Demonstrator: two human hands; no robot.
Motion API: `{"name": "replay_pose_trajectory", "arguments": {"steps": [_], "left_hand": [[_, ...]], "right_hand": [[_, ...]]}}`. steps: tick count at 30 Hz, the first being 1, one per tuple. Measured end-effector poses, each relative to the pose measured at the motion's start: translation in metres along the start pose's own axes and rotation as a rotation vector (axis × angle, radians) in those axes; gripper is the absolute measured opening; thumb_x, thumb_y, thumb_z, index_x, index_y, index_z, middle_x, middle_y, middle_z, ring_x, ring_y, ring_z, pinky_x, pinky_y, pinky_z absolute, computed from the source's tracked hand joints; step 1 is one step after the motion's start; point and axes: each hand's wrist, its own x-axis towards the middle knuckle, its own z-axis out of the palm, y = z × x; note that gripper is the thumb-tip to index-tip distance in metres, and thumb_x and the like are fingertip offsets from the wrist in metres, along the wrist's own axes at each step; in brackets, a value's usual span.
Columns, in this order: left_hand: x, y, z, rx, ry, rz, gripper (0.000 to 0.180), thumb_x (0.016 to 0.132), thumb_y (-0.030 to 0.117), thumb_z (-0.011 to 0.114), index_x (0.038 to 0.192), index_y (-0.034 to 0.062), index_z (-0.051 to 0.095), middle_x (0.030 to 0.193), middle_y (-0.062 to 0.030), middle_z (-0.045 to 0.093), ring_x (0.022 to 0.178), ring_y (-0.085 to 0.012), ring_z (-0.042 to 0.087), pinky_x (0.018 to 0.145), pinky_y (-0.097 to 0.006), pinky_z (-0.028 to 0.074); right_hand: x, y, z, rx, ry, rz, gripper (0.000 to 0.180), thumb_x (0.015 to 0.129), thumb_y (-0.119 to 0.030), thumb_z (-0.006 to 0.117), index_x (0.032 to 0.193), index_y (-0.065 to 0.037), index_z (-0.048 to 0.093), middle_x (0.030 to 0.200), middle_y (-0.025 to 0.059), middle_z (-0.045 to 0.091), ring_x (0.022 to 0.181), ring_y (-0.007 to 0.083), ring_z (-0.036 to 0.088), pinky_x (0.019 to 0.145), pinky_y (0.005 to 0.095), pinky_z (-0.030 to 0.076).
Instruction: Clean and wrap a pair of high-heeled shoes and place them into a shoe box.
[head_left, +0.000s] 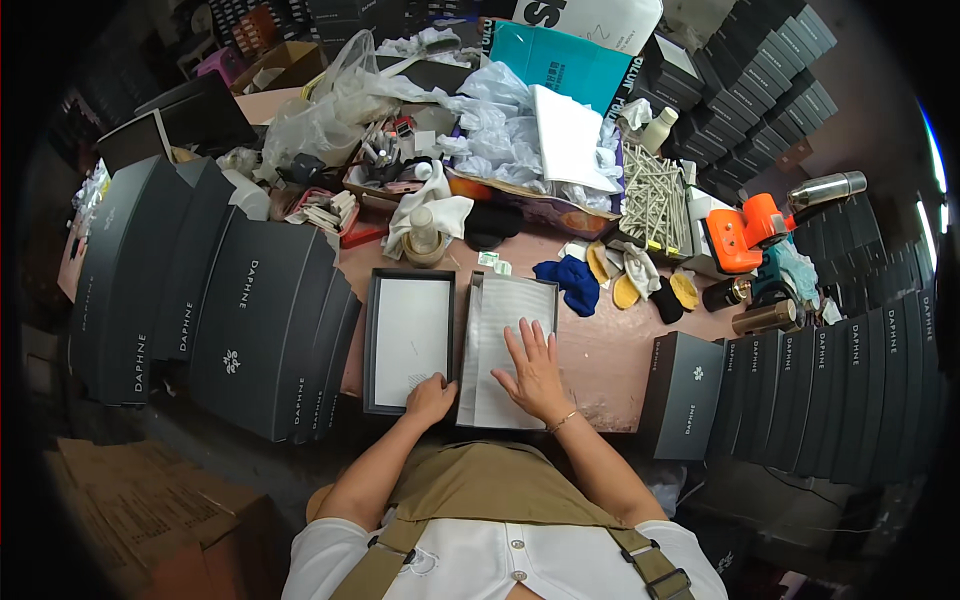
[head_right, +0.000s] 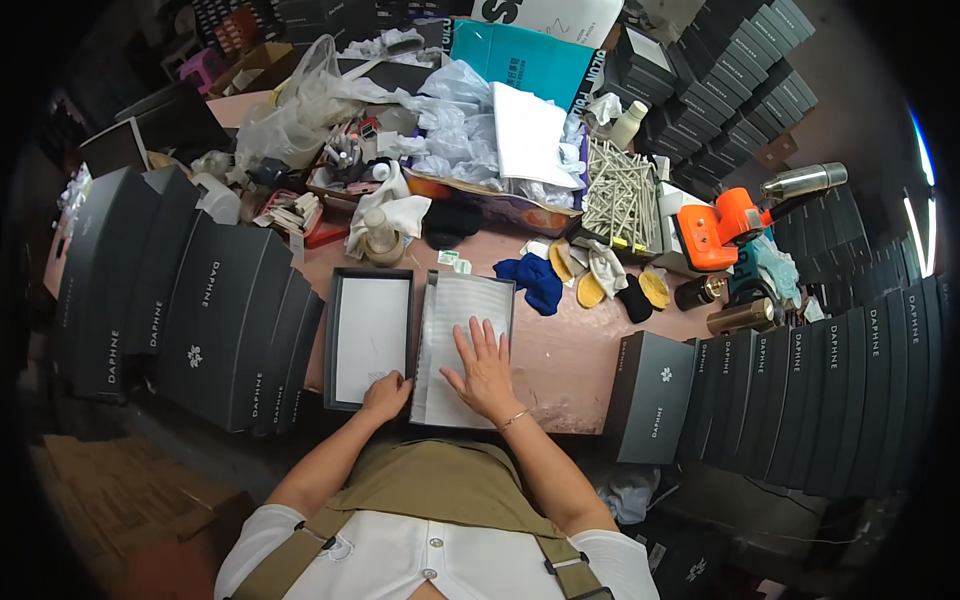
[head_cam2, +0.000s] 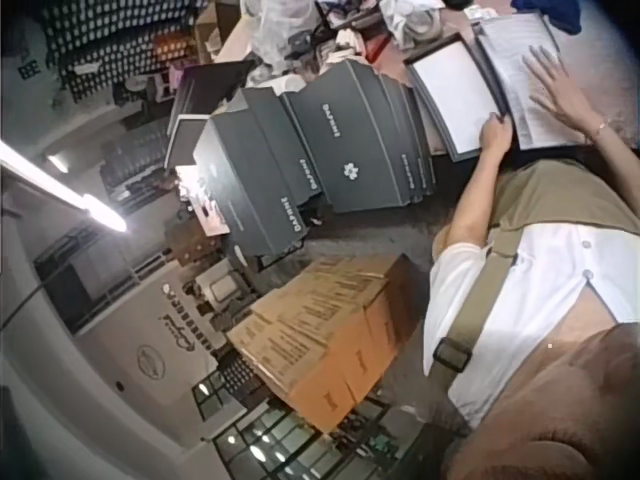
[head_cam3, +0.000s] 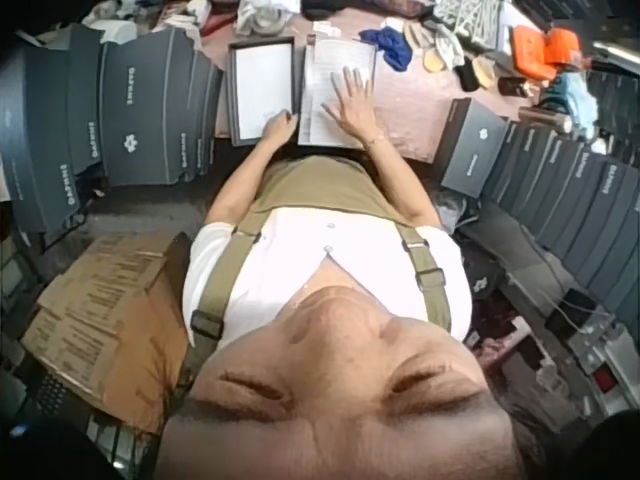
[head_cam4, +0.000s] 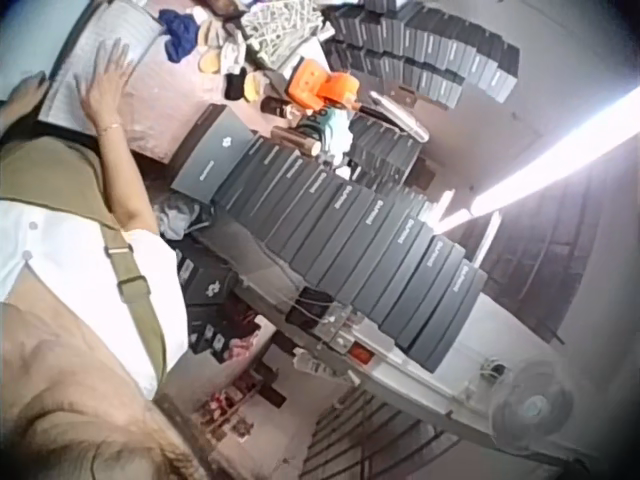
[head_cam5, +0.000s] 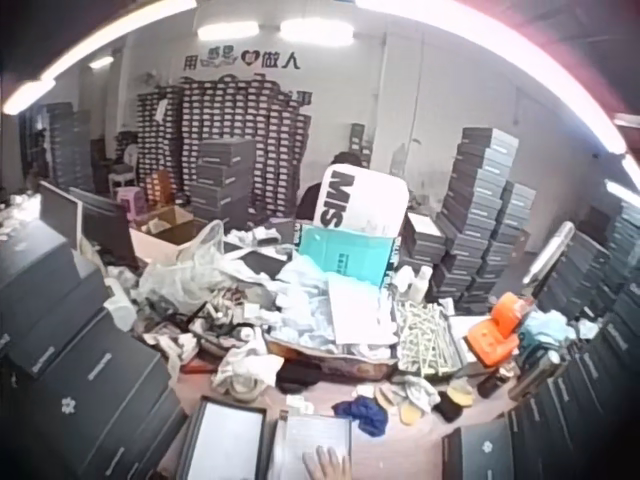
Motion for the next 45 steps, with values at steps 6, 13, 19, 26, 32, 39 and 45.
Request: {"name": "replay_pose_trajectory", "arguments": {"steps": [6, 13, 19, 26, 32, 39, 45], "left_hand": [[-0.002, -0.008, 0.002, 0.14, 0.083, 0.208, 0.029, 0.087, 0.025, 0.053, 0.096, -0.0021, 0.055, 0.084, -0.0242, 0.063, 0.082, -0.0421, 0.061, 0.071, -0.049, 0.048], [-0.145, 0.058, -0.142, -0.684, -0.048, 0.412, 0.015, 0.095, 0.012, 0.048, 0.096, -0.0015, 0.055, 0.074, -0.0021, 0.055, 0.07, -0.0026, 0.048, 0.06, -0.022, 0.04], [-0.075, 0.092, -0.053, -0.775, -0.293, 0.452, 0.035, 0.096, 0.025, 0.05, 0.11, -0.0063, 0.053, 0.105, -0.0104, 0.056, 0.098, -0.0138, 0.052, 0.084, -0.025, 0.041], [-0.006, 0.071, -0.008, -0.41, 0.148, 0.23, 0.059, 0.093, 0.037, 0.054, 0.128, -0.0095, 0.044, 0.129, -0.0284, 0.045, 0.122, -0.0352, 0.044, 0.102, -0.039, 0.035], [0.034, 0.017, 0.009, -0.524, -0.027, 0.113, 0.051, 0.096, 0.036, 0.05, 0.119, -0.0095, 0.051, 0.111, -0.0187, 0.059, 0.101, -0.025, 0.058, 0.087, -0.034, 0.046], [-0.028, 0.142, 0.024, -1.025, -0.271, -0.059, 0.046, 0.094, 0.032, 0.054, 0.122, -0.0038, 0.049, 0.113, -0.0142, 0.058, 0.103, -0.0213, 0.058, 0.089, -0.033, 0.048], [-0.095, 0.284, 0.103, -0.648, -0.982, 0.492, 0.063, 0.09, 0.019, 0.062, 0.142, 0.001, 0.031, 0.13, -0.0192, 0.05, 0.116, -0.0238, 0.053, 0.098, -0.033, 0.043]], "right_hand": [[-0.007, 0.015, 0.033, -0.226, -0.211, -0.076, 0.083, 0.078, -0.063, 0.055, 0.139, -0.009, 0.041, 0.148, 0.0152, 0.031, 0.141, 0.0356, 0.015, 0.109, 0.0612, 0.008], [-0.014, 0.033, 0.015, 0.525, -0.071, 0.071, 0.071, 0.089, -0.056, 0.049, 0.136, -0.004, 0.042, 0.143, 0.0163, 0.039, 0.139, 0.0308, 0.023, 0.113, 0.0456, 0.015], [-0.032, 0.081, -0.052, 1.11, 0.084, 0.676, 0.061, 0.096, -0.048, 0.045, 0.116, 0.009, 0.056, 0.101, 0.0129, 0.065, 0.09, 0.016, 0.061, 0.08, 0.0287, 0.049], [0.005, 0.086, 0.04, 0.712, 0.252, 0.592, 0.054, 0.084, -0.044, 0.062, 0.101, 0.007, 0.063, 0.096, 0.0272, 0.064, 0.089, 0.0382, 0.063, 0.08, 0.043, 0.048], [0.015, 0.079, 0.019, 0.689, 0.143, 0.694, 0.06, 0.082, -0.047, 0.064, 0.11, 0.006, 0.06, 0.118, 0.0294, 0.056, 0.113, 0.0365, 0.053, 0.089, 0.0403, 0.045], [-0.073, 0.116, -0.024, 1.081, 0.278, 0.58, 0.079, 0.084, -0.035, 0.067, 0.144, -0.001, 0.028, 0.146, 0.0237, 0.032, 0.136, 0.03, 0.031, 0.109, 0.0368, 0.029], [-0.229, 0.258, -0.223, 0.519, 0.255, 0.897, 0.069, 0.084, -0.032, 0.065, 0.136, 0.005, 0.04, 0.123, 0.0245, 0.057, 0.109, 0.0329, 0.059, 0.092, 0.0361, 0.046]]}}
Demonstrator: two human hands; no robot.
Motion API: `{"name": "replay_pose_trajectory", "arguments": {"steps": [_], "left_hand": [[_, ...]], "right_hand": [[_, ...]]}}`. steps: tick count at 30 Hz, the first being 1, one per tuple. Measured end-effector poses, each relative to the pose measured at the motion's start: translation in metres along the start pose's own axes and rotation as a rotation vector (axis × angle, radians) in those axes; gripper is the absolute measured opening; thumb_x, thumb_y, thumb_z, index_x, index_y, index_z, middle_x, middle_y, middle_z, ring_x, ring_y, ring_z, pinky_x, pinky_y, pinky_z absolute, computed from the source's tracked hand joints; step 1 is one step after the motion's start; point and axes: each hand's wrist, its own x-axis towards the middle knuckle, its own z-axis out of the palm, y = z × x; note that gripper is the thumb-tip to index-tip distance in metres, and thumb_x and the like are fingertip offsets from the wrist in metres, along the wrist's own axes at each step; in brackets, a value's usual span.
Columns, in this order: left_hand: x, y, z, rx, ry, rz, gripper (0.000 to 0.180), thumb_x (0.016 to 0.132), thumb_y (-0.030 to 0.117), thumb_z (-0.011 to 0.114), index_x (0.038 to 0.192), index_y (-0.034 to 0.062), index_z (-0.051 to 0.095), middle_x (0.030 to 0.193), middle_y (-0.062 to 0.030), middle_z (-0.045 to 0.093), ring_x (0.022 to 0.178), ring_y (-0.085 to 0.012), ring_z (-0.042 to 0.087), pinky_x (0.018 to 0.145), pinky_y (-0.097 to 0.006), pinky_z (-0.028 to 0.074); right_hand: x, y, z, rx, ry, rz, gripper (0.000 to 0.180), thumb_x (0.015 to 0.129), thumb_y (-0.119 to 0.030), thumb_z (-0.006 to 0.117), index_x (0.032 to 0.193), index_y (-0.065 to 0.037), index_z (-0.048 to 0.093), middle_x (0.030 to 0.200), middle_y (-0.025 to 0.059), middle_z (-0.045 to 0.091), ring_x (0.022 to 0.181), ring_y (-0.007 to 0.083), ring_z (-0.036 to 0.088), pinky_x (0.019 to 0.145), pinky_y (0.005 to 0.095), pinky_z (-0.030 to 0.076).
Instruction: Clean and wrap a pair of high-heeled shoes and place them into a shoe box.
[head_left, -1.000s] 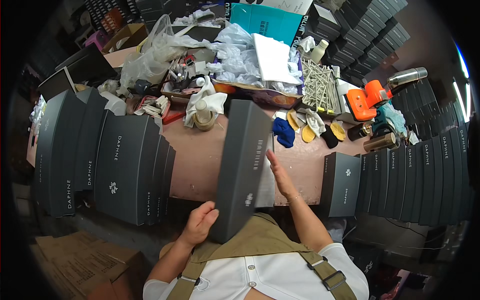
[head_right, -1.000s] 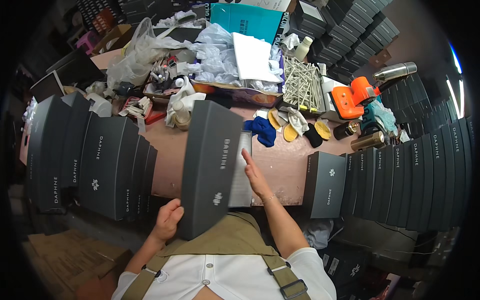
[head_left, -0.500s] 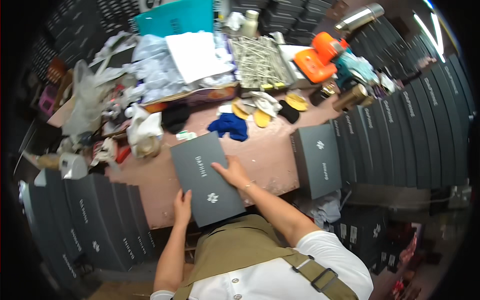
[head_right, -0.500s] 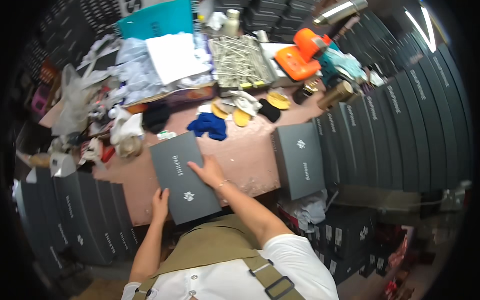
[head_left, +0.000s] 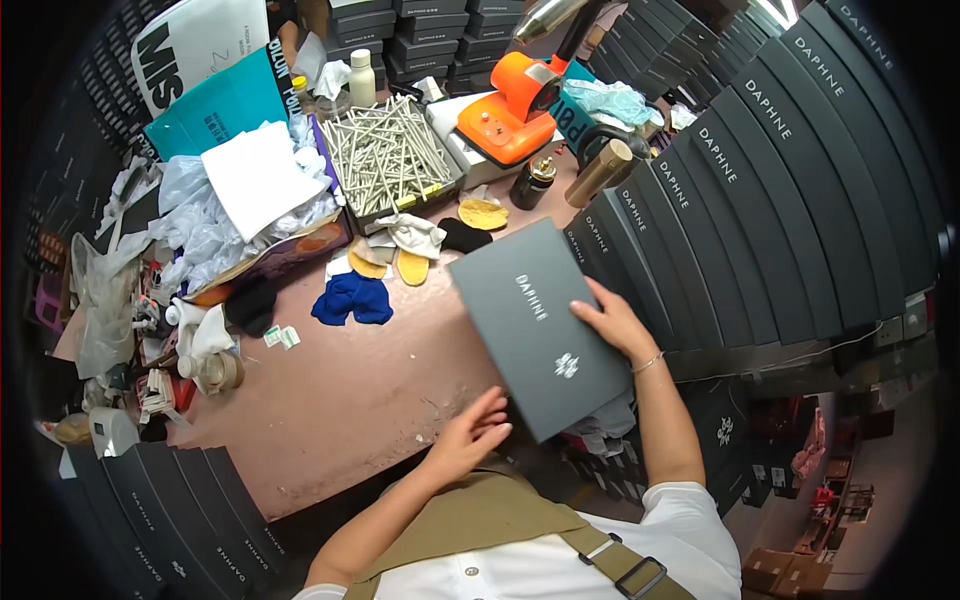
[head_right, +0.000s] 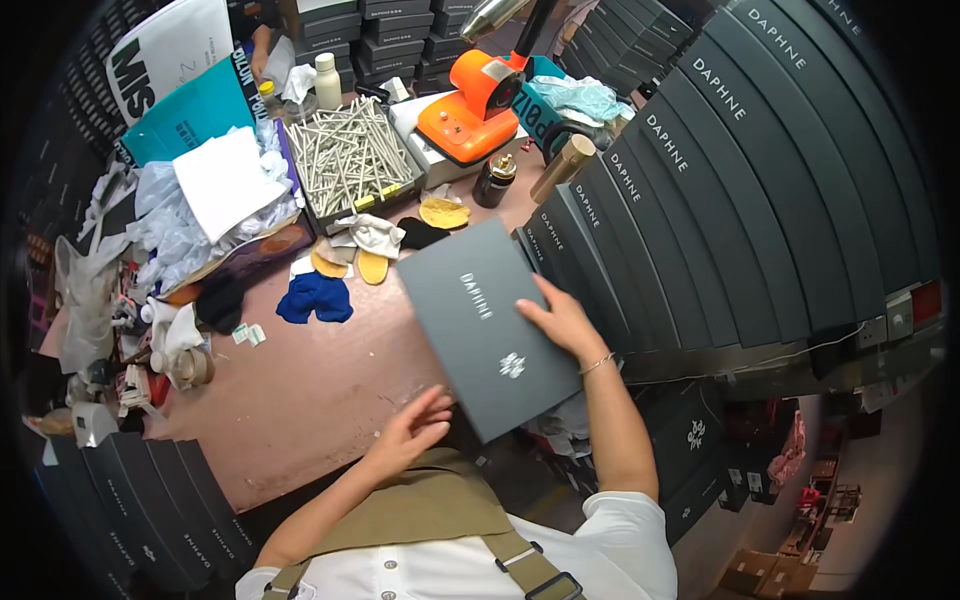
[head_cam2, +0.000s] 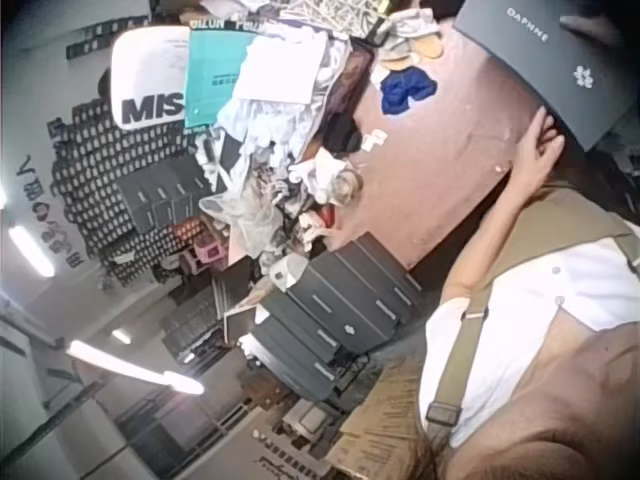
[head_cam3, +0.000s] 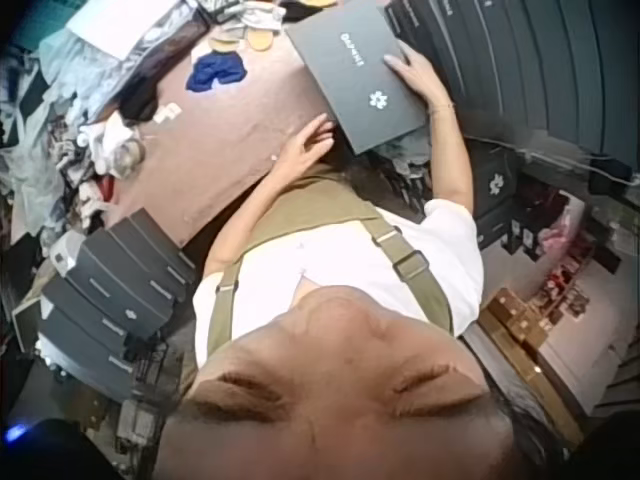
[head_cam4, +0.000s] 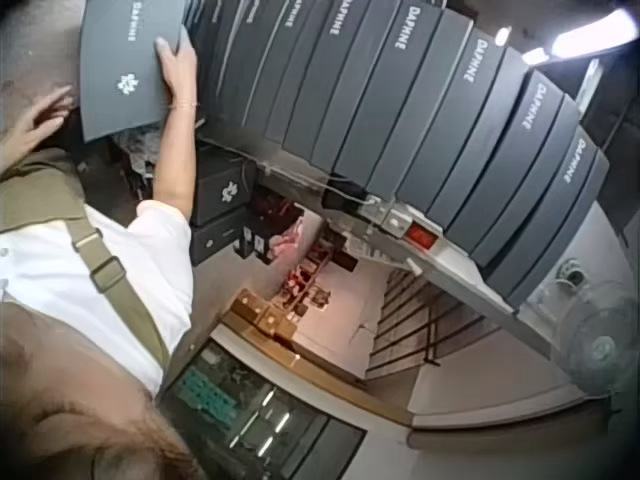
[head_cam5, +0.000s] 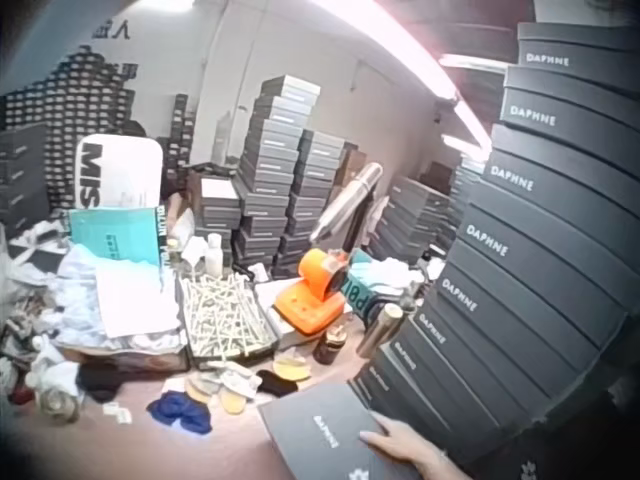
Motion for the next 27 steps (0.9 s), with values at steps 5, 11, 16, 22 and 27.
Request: {"name": "replay_pose_trajectory", "arguments": {"steps": [5, 11, 16, 22, 27], "left_hand": [[-0.011, 0.009, -0.001, 0.402, -0.021, 0.085, 0.046, 0.089, 0.015, 0.063, 0.131, 0.0017, 0.048, 0.121, -0.0148, 0.056, 0.108, -0.0196, 0.058, 0.092, -0.031, 0.047], [-0.132, -0.015, -0.103, 0.222, 0.615, 0.169, 0.036, 0.089, 0.008, 0.061, 0.123, 0.0002, 0.054, 0.107, -0.0071, 0.059, 0.098, -0.015, 0.057, 0.087, -0.029, 0.047], [-0.239, 0.038, -0.132, 0.275, 0.925, 0.286, 0.031, 0.091, 0.004, 0.056, 0.122, -0.002, 0.054, 0.109, -0.0072, 0.059, 0.1, -0.0134, 0.055, 0.09, -0.026, 0.043], [-0.459, 0.066, -0.175, 1.184, 1.793, 0.232, 0.03, 0.095, 0.013, 0.053, 0.118, -0.0049, 0.056, 0.12, -0.0174, 0.056, 0.112, -0.0259, 0.053, 0.098, -0.035, 0.042], [-0.533, 0.012, -0.239, 1.611, 1.643, -0.483, 0.047, 0.095, 0.038, 0.051, 0.119, -0.0017, 0.057, 0.121, -0.0199, 0.055, 0.112, -0.0361, 0.05, 0.094, -0.042, 0.041]], "right_hand": [[-0.058, 0.013, 0.035, -0.413, 0.337, -0.223, 0.053, 0.084, -0.023, 0.064, 0.127, 0.005, 0.049, 0.134, 0.025, 0.044, 0.127, 0.0383, 0.04, 0.105, 0.0405, 0.034], [-0.131, 0.158, 0.131, 1.159, 0.834, 0.498, 0.059, 0.093, -0.053, 0.039, 0.136, -0.012, 0.044, 0.135, 0.0097, 0.047, 0.124, 0.03, 0.042, 0.103, 0.0465, 0.032], [-0.068, 0.208, 0.173, 1.548, 0.926, 0.478, 0.057, 0.093, -0.055, 0.034, 0.127, -0.014, 0.053, 0.132, 0.0073, 0.051, 0.119, 0.032, 0.047, 0.099, 0.0542, 0.036], [-0.163, 0.126, 0.234, 1.421, 0.349, 0.706, 0.056, 0.092, -0.048, 0.05, 0.127, -0.003, 0.048, 0.125, 0.0151, 0.053, 0.107, 0.0305, 0.056, 0.088, 0.0471, 0.048], [-0.172, -0.044, 0.389, 0.889, -0.544, 0.574, 0.042, 0.091, -0.035, 0.059, 0.121, -0.005, 0.054, 0.114, 0.0106, 0.059, 0.096, 0.0201, 0.06, 0.081, 0.0334, 0.053]]}}
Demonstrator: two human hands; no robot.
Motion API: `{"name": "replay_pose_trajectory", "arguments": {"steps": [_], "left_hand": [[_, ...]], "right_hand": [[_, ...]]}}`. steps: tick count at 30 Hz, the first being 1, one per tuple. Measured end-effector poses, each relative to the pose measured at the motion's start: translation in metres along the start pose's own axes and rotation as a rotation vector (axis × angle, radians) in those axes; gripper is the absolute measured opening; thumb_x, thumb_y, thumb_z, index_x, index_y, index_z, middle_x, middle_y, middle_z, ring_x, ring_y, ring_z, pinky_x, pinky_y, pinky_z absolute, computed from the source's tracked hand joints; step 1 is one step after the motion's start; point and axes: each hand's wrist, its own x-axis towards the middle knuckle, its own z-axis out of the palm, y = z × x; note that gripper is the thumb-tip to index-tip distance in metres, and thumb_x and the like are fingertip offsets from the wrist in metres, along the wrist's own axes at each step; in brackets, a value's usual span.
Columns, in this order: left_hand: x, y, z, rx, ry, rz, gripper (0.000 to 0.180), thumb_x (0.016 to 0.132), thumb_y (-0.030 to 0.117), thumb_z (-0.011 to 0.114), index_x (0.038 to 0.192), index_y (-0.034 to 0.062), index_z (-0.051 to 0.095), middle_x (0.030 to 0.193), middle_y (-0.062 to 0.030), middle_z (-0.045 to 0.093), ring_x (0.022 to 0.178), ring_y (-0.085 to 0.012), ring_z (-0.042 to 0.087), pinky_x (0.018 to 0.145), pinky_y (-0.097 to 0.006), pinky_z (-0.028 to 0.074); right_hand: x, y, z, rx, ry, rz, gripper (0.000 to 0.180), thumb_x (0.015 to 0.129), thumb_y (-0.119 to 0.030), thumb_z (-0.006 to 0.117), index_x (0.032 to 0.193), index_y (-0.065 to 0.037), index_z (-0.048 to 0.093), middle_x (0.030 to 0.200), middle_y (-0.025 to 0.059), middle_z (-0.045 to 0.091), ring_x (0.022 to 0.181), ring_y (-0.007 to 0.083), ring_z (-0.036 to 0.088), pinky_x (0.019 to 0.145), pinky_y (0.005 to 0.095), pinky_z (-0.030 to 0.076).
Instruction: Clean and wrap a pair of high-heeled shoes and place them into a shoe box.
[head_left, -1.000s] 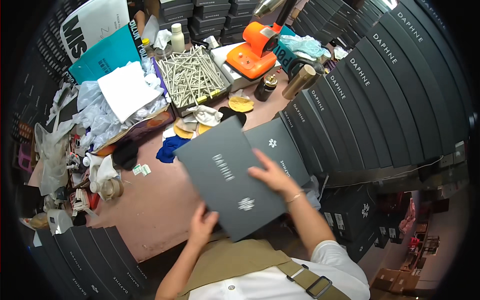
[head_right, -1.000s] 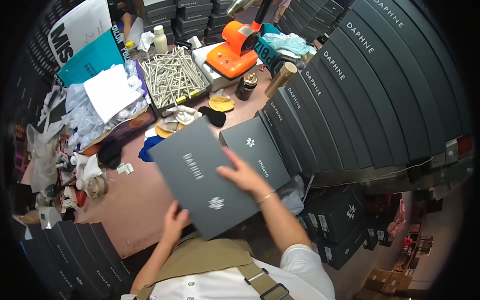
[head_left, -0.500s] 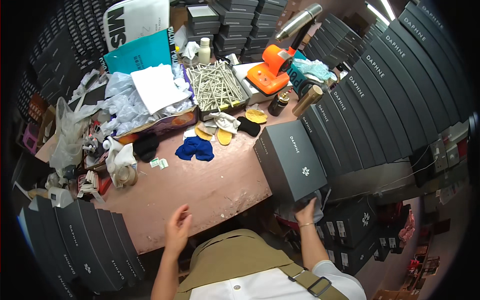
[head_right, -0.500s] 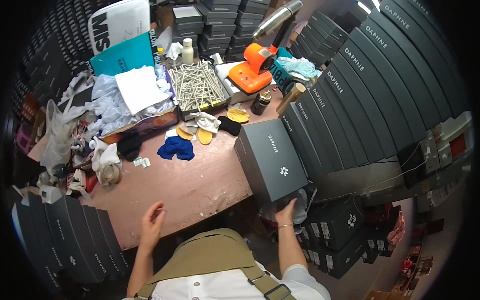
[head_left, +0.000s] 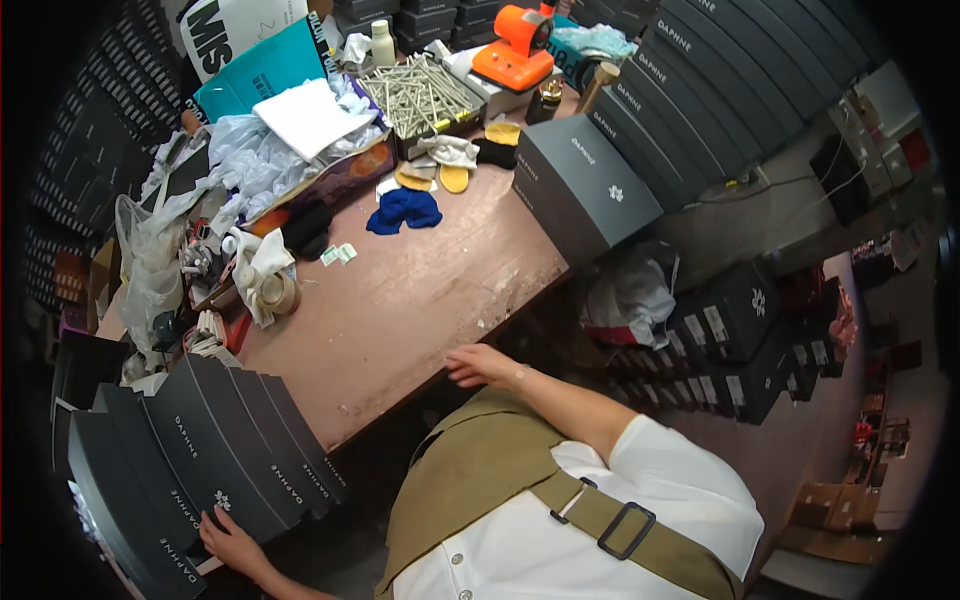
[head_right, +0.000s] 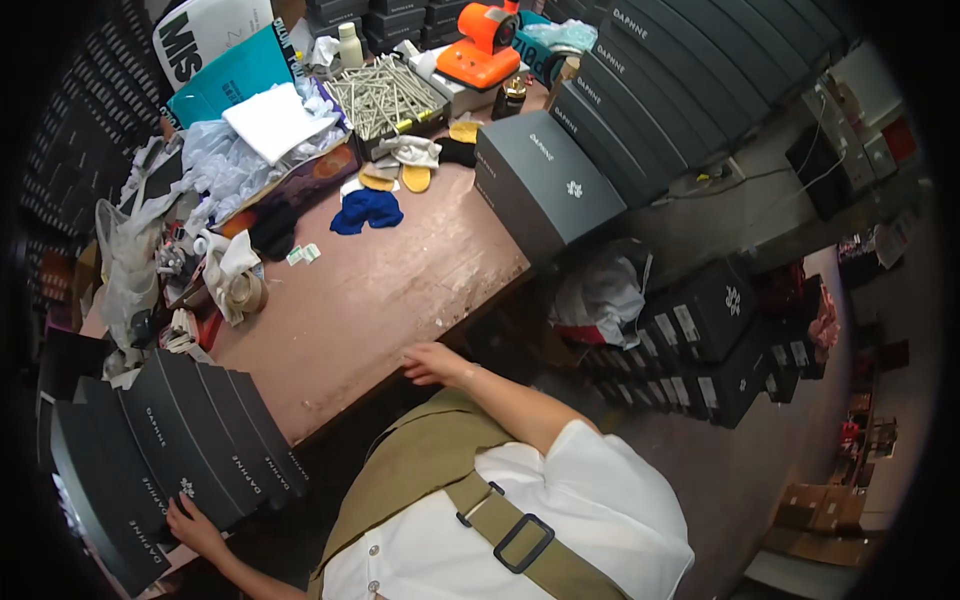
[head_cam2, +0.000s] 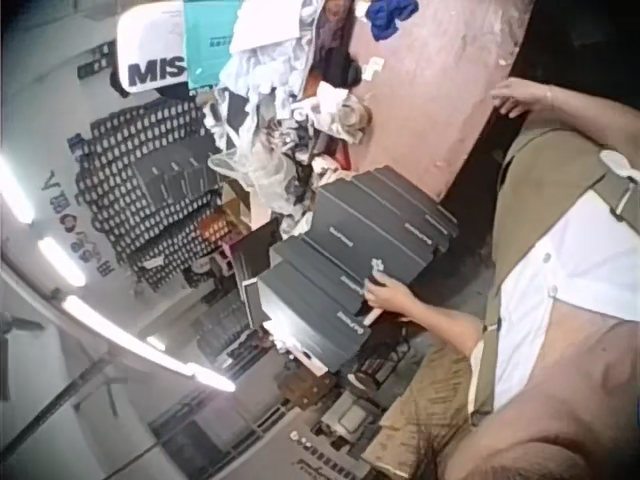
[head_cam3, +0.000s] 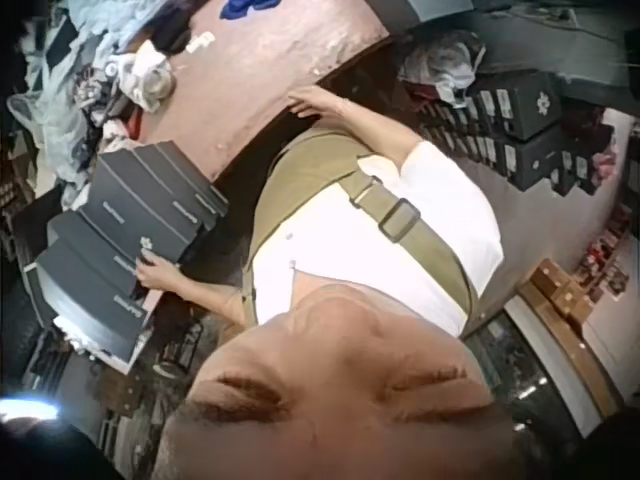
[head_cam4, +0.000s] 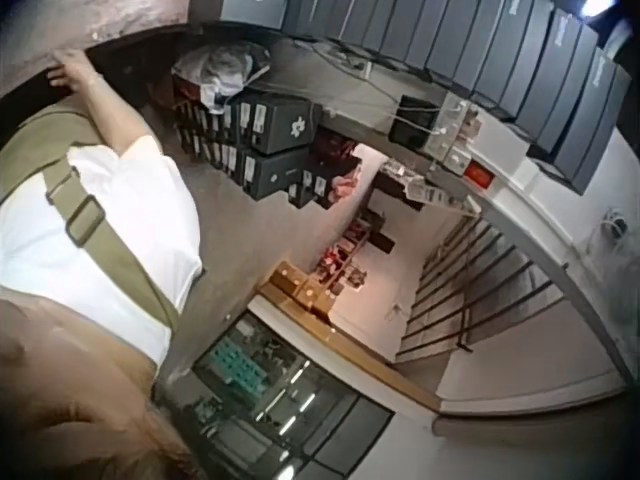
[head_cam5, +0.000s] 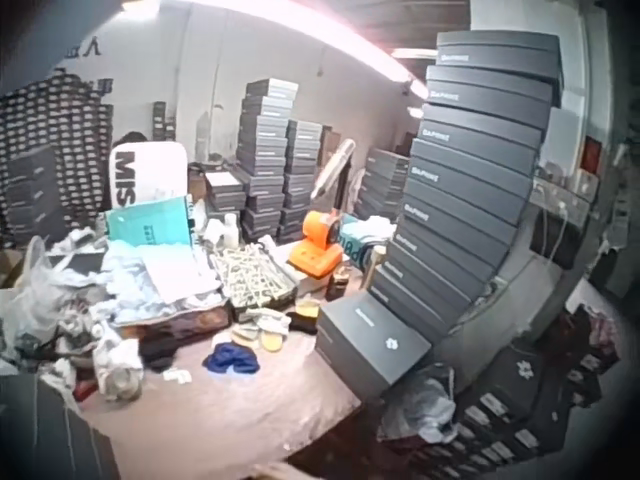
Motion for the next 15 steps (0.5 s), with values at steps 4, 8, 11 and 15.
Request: {"name": "replay_pose_trajectory", "arguments": {"steps": [4, 8, 11, 15], "left_hand": [[0.017, 0.019, -0.013, -0.015, -0.01, -0.132, 0.06, 0.088, 0.049, 0.056, 0.117, -0.0041, 0.059, 0.117, -0.025, 0.056, 0.109, -0.0404, 0.051, 0.094, -0.045, 0.041], [0.035, 0.038, -0.017, -0.379, -0.163, -0.135, 0.059, 0.088, 0.049, 0.058, 0.083, -0.0103, 0.063, 0.068, -0.0191, 0.062, 0.065, -0.0305, 0.057, 0.066, -0.04, 0.044], [0.001, 0.067, -0.009, -0.6, -0.437, -0.205, 0.048, 0.09, 0.039, 0.061, 0.071, -0.0042, 0.053, 0.063, -0.0006, 0.045, 0.067, -0.0099, 0.037, 0.058, -0.028, 0.037], [-0.068, 0.159, -0.011, -1.181, -0.314, -0.335, 0.026, 0.088, 0.024, 0.065, 0.082, 0.0007, 0.057, 0.075, 0.0037, 0.052, 0.07, -0.005, 0.041, 0.062, -0.023, 0.037]], "right_hand": [[0.01, -0.045, 0.149, -0.481, -0.626, -0.187, 0.067, 0.093, -0.044, 0.055, 0.141, -0.003, 0.033, 0.133, 0.0164, 0.047, 0.117, 0.0231, 0.05, 0.087, 0.0333, 0.049], [-0.004, -0.072, 0.212, -0.524, -0.834, -0.163, 0.084, 0.088, -0.061, 0.049, 0.148, -0.011, 0.017, 0.15, 0.0182, 0.024, 0.135, 0.0297, 0.029, 0.105, 0.046, 0.032], [-0.005, -0.078, 0.223, -0.233, -0.79, -0.045, 0.085, 0.087, -0.064, 0.048, 0.149, -0.015, 0.017, 0.15, 0.016, 0.025, 0.135, 0.0307, 0.029, 0.107, 0.0518, 0.028], [0.013, -0.117, 0.144, -0.242, -0.977, -0.042, 0.078, 0.089, -0.061, 0.046, 0.149, -0.019, 0.019, 0.147, 0.0084, 0.032, 0.137, 0.0251, 0.026, 0.105, 0.0519, 0.027]]}}
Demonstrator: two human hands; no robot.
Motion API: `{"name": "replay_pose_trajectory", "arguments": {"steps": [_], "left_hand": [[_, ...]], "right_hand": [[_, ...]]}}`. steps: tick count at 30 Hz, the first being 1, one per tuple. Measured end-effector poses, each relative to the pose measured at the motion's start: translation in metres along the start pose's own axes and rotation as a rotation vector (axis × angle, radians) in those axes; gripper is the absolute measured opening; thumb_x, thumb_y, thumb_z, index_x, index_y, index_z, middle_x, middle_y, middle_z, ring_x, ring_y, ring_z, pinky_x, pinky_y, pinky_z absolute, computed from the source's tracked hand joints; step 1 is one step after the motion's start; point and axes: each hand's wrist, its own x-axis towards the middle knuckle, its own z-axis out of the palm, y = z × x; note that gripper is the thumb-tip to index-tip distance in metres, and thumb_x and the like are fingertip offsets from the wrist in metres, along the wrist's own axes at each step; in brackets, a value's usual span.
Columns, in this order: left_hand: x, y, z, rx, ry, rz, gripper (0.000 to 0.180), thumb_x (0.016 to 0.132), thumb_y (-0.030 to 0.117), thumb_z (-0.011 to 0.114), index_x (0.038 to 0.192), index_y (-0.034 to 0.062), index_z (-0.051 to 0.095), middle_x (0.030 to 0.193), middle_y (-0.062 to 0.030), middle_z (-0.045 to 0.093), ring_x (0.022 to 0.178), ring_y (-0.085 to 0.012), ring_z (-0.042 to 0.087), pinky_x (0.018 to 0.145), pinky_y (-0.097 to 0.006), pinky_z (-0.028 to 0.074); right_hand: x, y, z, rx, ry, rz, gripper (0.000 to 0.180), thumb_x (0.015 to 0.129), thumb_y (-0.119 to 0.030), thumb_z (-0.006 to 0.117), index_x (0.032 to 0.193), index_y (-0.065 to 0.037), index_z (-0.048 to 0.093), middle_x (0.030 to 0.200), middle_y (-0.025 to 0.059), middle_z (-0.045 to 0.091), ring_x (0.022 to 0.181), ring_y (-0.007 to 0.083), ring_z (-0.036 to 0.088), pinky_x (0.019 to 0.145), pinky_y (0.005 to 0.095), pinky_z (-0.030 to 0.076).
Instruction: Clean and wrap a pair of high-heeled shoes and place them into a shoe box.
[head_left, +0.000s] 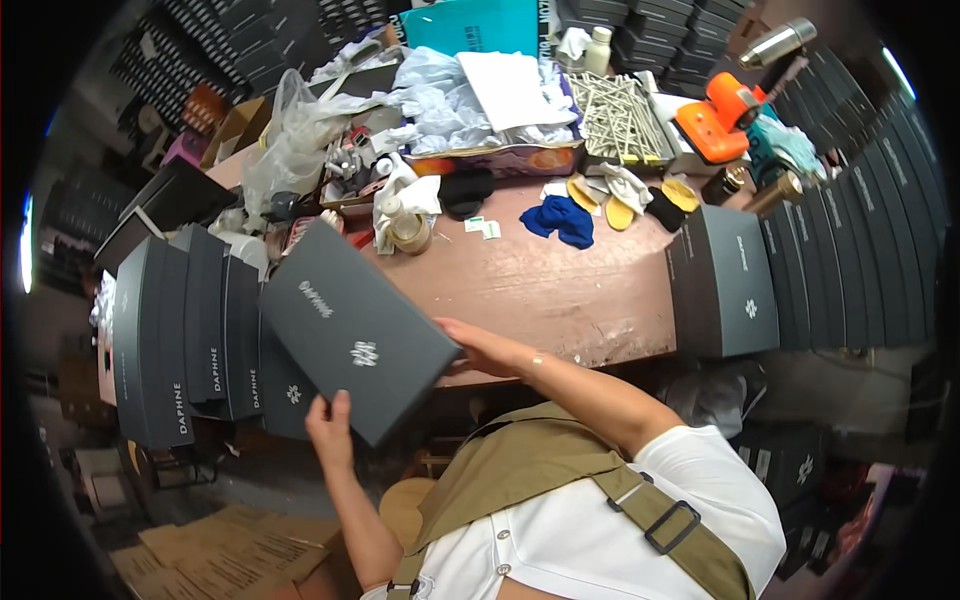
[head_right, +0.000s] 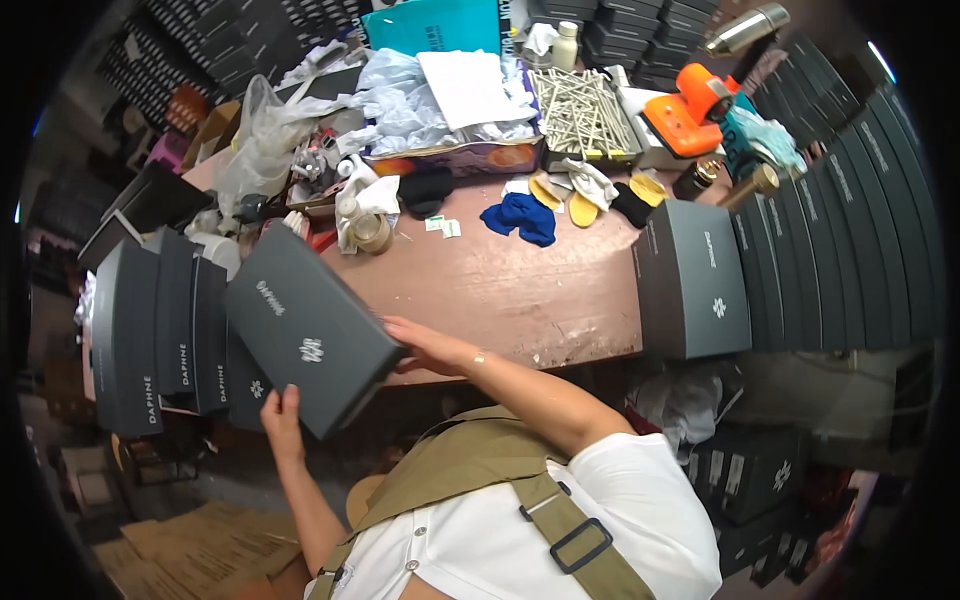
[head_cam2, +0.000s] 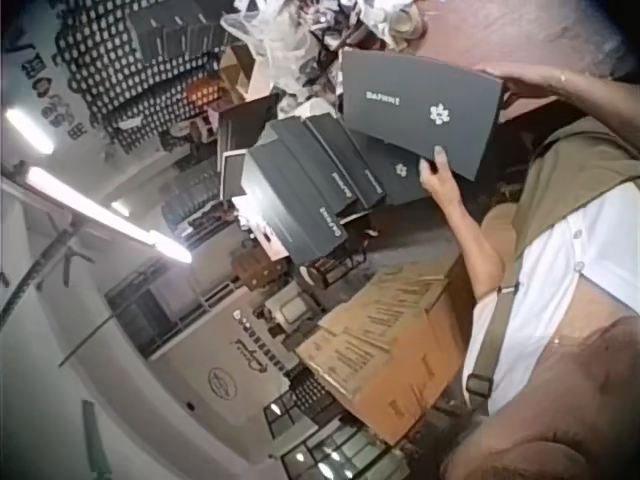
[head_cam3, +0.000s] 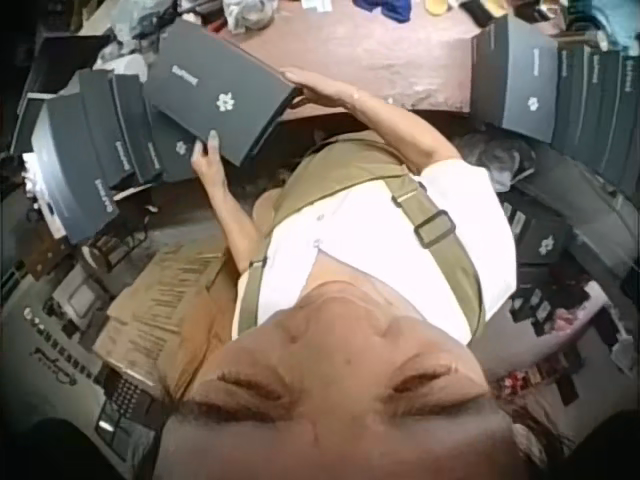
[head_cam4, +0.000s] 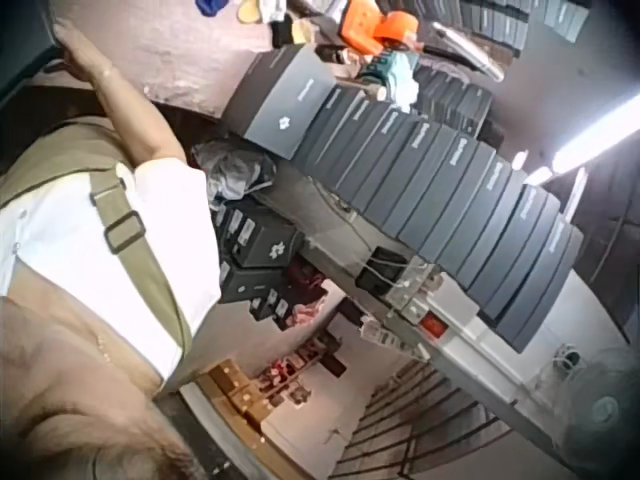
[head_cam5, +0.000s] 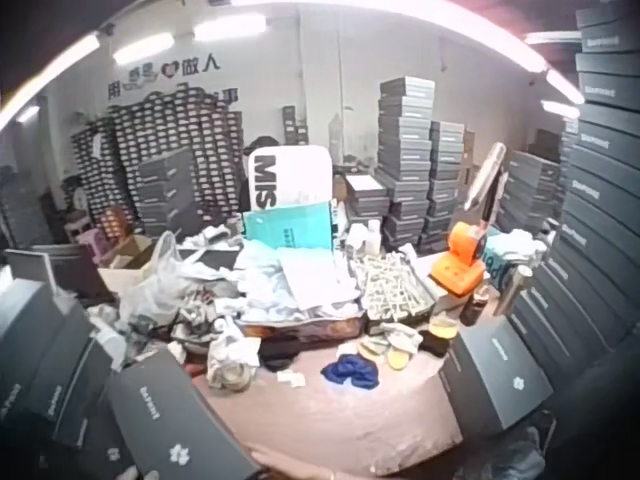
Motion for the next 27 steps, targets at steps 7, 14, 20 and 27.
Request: {"name": "replay_pose_trajectory", "arguments": {"steps": [7, 14, 20, 27], "left_hand": [[-0.053, -0.058, 0.227, -0.308, -0.316, -0.32, 0.035, 0.08, 0.022, 0.074, 0.101, -0.0022, 0.059, 0.088, -0.0045, 0.06, 0.084, -0.0145, 0.059, 0.075, -0.029, 0.049], [-0.001, -0.022, 0.282, -0.606, -0.52, -0.746, 0.028, 0.084, 0.032, 0.07, 0.096, 0.0085, 0.06, 0.086, -0.0025, 0.062, 0.08, -0.0125, 0.058, 0.076, -0.03, 0.047], [0.009, 0.015, 0.257, -0.804, -0.508, -0.761, 0.051, 0.086, 0.038, 0.067, 0.115, -0.0017, 0.058, 0.102, -0.009, 0.064, 0.088, -0.0173, 0.06, 0.08, -0.03, 0.048], [0.071, -0.066, 0.17, -0.278, -0.774, -0.517, 0.065, 0.092, 0.043, 0.056, 0.141, 0.0051, 0.036, 0.135, -0.0186, 0.047, 0.118, -0.0269, 0.052, 0.096, -0.039, 0.043]], "right_hand": [[-0.171, 0.036, -0.139, -0.464, 0.749, 0.306, 0.059, 0.095, -0.047, 0.046, 0.135, -0.003, 0.045, 0.13, 0.0134, 0.051, 0.11, 0.02, 0.052, 0.087, 0.0343, 0.045], [-0.198, -0.039, -0.163, -0.107, 0.81, 0.248, 0.051, 0.094, -0.044, 0.052, 0.115, 0.002, 0.056, 0.11, 0.0114, 0.058, 0.1, 0.0186, 0.055, 0.084, 0.0358, 0.048], [-0.191, -0.056, -0.148, 0.073, 0.67, -0.009, 0.04, 0.094, -0.037, 0.055, 0.11, -0.001, 0.057, 0.105, 0.007, 0.06, 0.095, 0.0146, 0.057, 0.082, 0.0321, 0.049], [-0.079, -0.026, -0.031, -0.597, 0.458, 0.24, 0.031, 0.088, -0.03, 0.063, 0.091, 0.0, 0.059, 0.086, 0.0104, 0.061, 0.074, 0.0164, 0.06, 0.063, 0.0343, 0.049]]}}
